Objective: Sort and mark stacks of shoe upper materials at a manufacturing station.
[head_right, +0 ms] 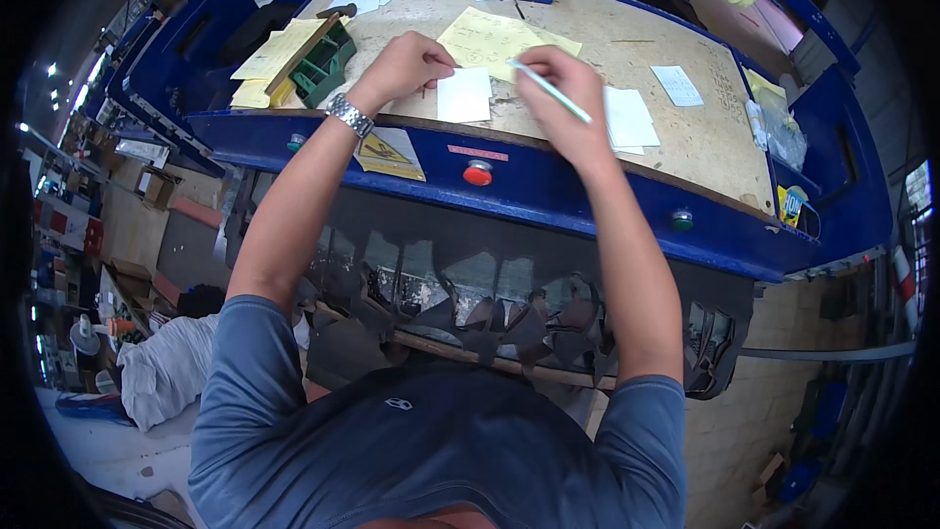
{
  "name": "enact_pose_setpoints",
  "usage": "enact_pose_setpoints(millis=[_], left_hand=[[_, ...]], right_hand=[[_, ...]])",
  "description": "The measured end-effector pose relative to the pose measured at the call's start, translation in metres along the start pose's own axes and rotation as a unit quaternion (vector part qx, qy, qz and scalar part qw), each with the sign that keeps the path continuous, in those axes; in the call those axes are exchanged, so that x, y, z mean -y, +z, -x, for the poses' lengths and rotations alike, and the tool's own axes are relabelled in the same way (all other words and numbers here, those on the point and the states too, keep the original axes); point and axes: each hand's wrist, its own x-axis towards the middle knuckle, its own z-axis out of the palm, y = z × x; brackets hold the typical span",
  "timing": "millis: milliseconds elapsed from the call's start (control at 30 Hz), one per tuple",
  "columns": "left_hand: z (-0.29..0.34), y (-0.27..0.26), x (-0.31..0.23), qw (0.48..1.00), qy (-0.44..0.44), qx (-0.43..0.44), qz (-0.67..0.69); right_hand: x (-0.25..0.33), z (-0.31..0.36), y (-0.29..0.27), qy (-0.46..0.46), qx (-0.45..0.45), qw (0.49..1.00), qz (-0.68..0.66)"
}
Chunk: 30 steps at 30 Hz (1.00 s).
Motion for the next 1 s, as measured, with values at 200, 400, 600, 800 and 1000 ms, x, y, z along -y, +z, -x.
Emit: enact_pose_setpoints(millis=[200,400,600,800,1000], left_hand=[[0.007,0.005,0.002,0.988,0.092,-0.066,-0.109],[0.006,0.007,0.009,0.990,0.079,-0.068,-0.093],[0.010,0.009,0.009,0.987,0.096,-0.073,-0.103],[0.011,0.011,0.005,0.989,0.084,-0.070,-0.098],[0.004,0.012,0.006,0.989,0.079,-0.072,-0.099]], right_hand=[[0.004,-0.032,0.061,0.084,0.089,0.983,0.134],[0.009,-0.024,0.066,0.026,0.111,0.970,0.216],[0.011,-0.022,0.064,0.017,0.079,0.976,0.200],[0.009,-0.023,0.061,0.057,0.073,0.973,0.212],[0.006,-0.029,0.058,0.051,0.104,0.961,0.252]])
